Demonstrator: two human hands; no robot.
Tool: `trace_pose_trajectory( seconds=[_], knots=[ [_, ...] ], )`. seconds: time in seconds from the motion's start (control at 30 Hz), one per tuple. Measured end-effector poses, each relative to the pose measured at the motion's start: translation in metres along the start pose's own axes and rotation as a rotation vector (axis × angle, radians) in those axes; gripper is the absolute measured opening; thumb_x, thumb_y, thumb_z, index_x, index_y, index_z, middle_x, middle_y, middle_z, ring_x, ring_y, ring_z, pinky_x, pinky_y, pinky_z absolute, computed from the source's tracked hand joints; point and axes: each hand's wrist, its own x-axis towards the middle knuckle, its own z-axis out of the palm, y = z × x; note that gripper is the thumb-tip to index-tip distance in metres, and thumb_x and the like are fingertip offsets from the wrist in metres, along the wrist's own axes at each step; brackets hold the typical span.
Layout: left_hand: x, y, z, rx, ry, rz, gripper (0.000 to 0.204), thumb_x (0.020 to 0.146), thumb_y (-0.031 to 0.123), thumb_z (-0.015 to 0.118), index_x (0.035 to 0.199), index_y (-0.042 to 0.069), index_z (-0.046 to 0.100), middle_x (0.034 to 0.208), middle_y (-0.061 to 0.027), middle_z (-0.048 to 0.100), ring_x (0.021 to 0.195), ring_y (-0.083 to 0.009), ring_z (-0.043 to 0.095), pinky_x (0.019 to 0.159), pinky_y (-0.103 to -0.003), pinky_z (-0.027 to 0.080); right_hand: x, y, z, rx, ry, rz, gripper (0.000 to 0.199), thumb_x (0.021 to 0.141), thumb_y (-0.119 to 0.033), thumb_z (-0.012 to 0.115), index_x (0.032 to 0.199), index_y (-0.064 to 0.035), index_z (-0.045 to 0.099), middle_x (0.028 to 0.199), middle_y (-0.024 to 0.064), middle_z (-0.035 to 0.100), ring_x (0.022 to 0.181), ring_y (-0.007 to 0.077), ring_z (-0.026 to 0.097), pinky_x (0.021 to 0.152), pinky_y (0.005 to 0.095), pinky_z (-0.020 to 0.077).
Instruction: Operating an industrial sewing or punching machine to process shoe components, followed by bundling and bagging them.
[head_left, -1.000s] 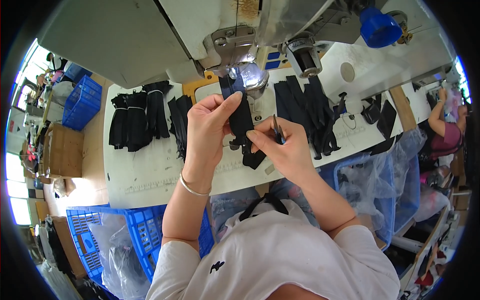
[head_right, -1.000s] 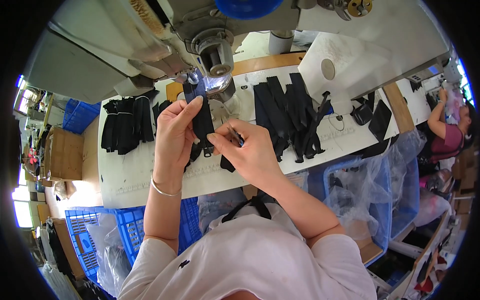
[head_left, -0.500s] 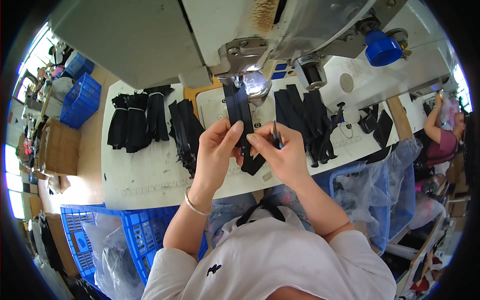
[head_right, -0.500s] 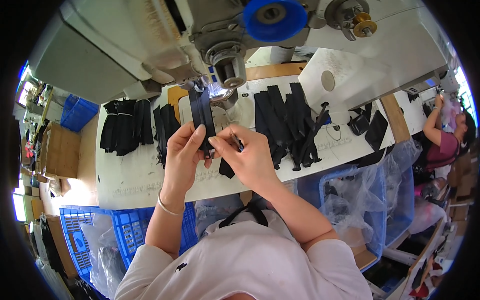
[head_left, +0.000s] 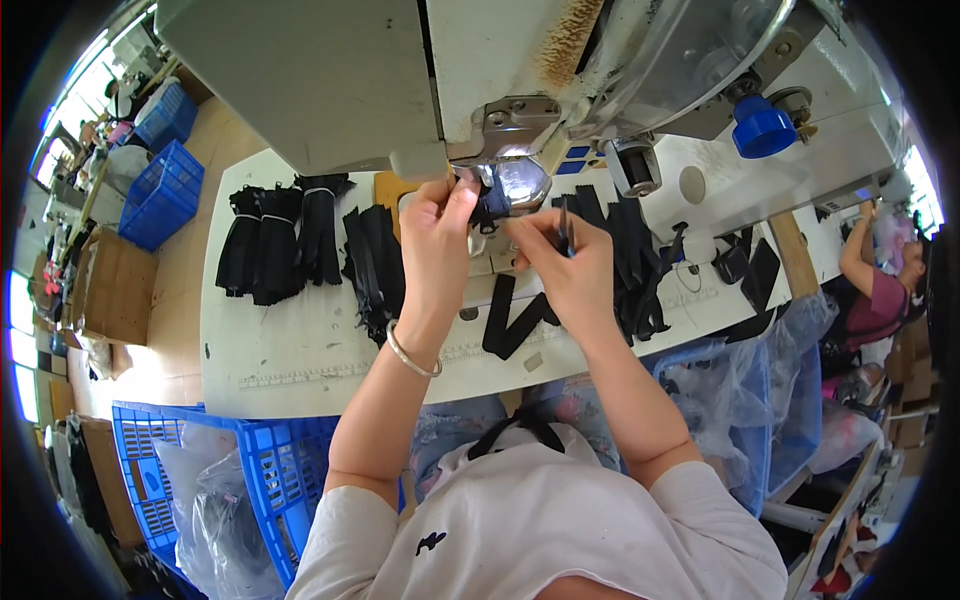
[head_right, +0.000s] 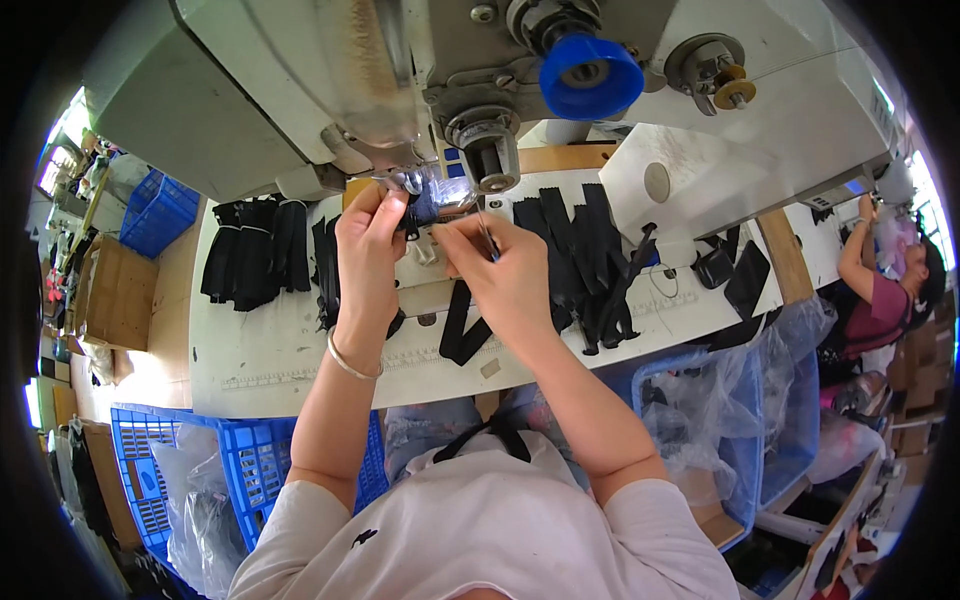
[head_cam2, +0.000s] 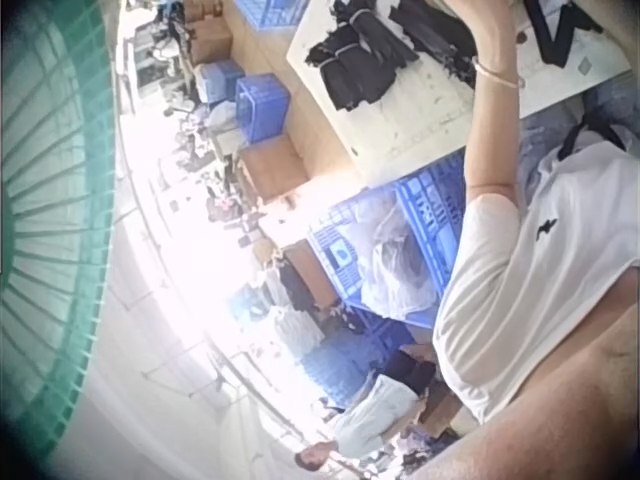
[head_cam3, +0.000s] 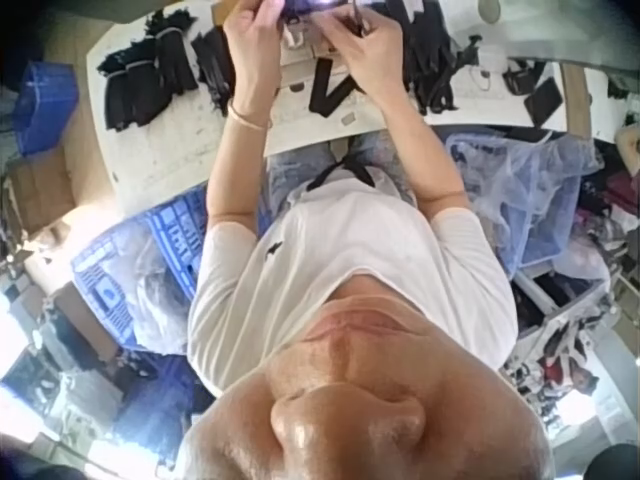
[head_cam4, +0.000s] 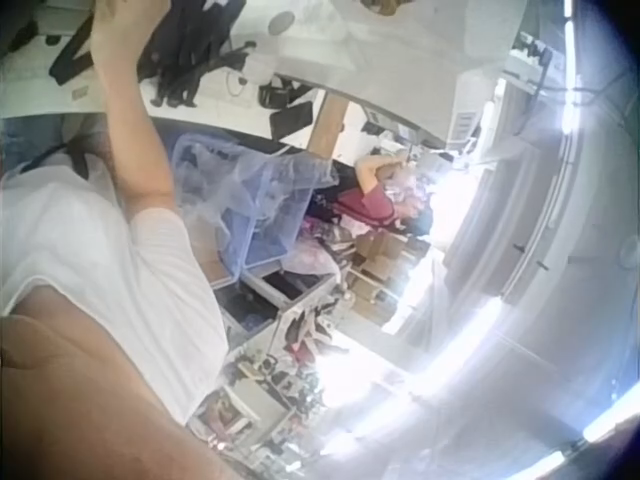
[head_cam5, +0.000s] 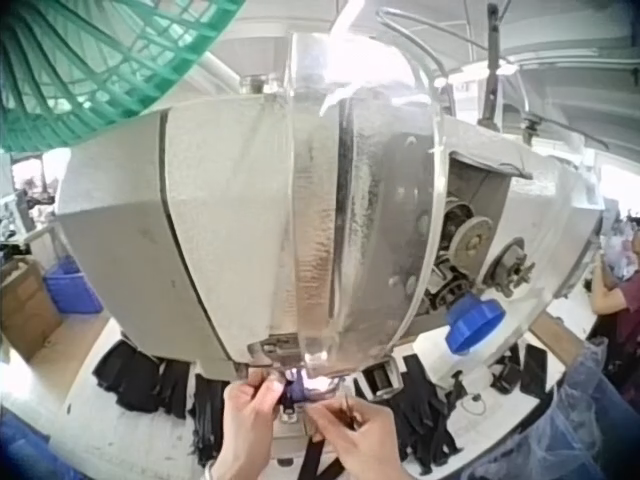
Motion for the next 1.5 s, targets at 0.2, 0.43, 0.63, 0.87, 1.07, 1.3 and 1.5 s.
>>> trace_pose_trajectory(
  seconds=[0.2, 0.43, 0.63, 0.87, 1.07, 1.3, 1.5],
  knots=[
    [0.020, -0.002, 0.001, -0.041, 0.078, -0.026, 0.018, 0.089, 0.009, 0.056, 0.072, 0.002, 0.056, 0.063, 0.0051, 0.049, 0.056, -0.0029, 0.039, 0.049, -0.024, 0.030, -0.042, 0.024, -0.028, -0.004, -0.006, 0.094, 0.014, 0.085, -0.013, 0.067, 0.084, 0.0011, 0.066, 0.063, 0.0011, 0.060, 0.059, 0.0041, 0.055, 0.053, 0.0190, 0.0388],
    [0.036, -0.010, -0.005, -0.094, 0.037, 0.011, 0.006, 0.088, 0.007, 0.058, 0.084, 0.003, 0.061, 0.070, 0.0027, 0.057, 0.056, -0.0024, 0.042, 0.050, -0.021, 0.031, -0.073, 0.046, -0.121, -0.352, 0.345, 0.044, 0.010, 0.086, -0.013, 0.066, 0.086, -0.0025, 0.067, 0.068, -0.0009, 0.058, 0.062, 0.0060, 0.053, 0.058, 0.0217, 0.0405],
    [0.033, 0.002, -0.004, 0.000, 0.036, 0.045, 0.014, 0.090, 0.008, 0.058, 0.076, 0.005, 0.058, 0.065, 0.0029, 0.055, 0.049, -0.0029, 0.042, 0.046, -0.020, 0.030, -0.069, 0.078, -0.203, -1.182, 0.457, 0.013, 0.025, 0.083, -0.008, 0.063, 0.108, -0.0027, 0.059, 0.099, 0.0129, 0.059, 0.084, 0.0273, 0.060, 0.076, 0.0353, 0.0475],
    [0.011, 0.020, -0.072, 0.311, 0.101, 0.086, 0.022, 0.094, 0.022, 0.057, 0.080, 0.007, 0.064, 0.068, 0.0080, 0.048, 0.062, -0.0016, 0.039, 0.057, -0.021, 0.031, -0.049, 0.108, -0.229, -1.365, 0.283, -0.081, 0.033, 0.084, -0.008, 0.062, 0.116, -0.0039, 0.056, 0.112, 0.0134, 0.054, 0.105, 0.0317, 0.053, 0.089, 0.0376, 0.0431],
    [-0.022, -0.017, -0.125, 0.692, 0.108, 0.005, 0.028, 0.093, 0.021, 0.058, 0.075, 0.002, 0.051, 0.069, 0.0032, 0.039, 0.065, -0.0068, 0.034, 0.061, -0.024, 0.030, -0.059, 0.079, -0.154, -0.986, 0.359, -0.389, 0.026, 0.075, -0.011, 0.071, 0.099, -0.0056, 0.063, 0.096, 0.0106, 0.060, 0.090, 0.0303, 0.056, 0.080, 0.0388, 0.0444],
    [-0.030, -0.038, -0.126, 0.795, 0.187, -0.061, 0.030, 0.088, 0.026, 0.065, 0.082, -0.002, 0.055, 0.081, -0.0070, 0.049, 0.074, -0.0178, 0.046, 0.073, -0.030, 0.041, -0.041, 0.071, -0.101, -1.203, 0.020, -0.257, 0.017, 0.076, -0.017, 0.071, 0.082, -0.0058, 0.058, 0.078, 0.0077, 0.058, 0.071, 0.0290, 0.059, 0.065, 0.0388, 0.0470],
    [-0.057, -0.020, -0.076, 1.001, 0.386, 0.531, 0.014, 0.087, 0.014, 0.065, 0.087, 0.001, 0.059, 0.085, -0.0074, 0.054, 0.076, -0.0214, 0.051, 0.071, -0.031, 0.043, -0.026, 0.058, -0.117, -0.758, 0.258, -0.150, 0.012, 0.086, -0.013, 0.064, 0.085, -0.0027, 0.059, 0.075, 0.0076, 0.064, 0.067, 0.0231, 0.064, 0.060, 0.0317, 0.0494]
  ],
)
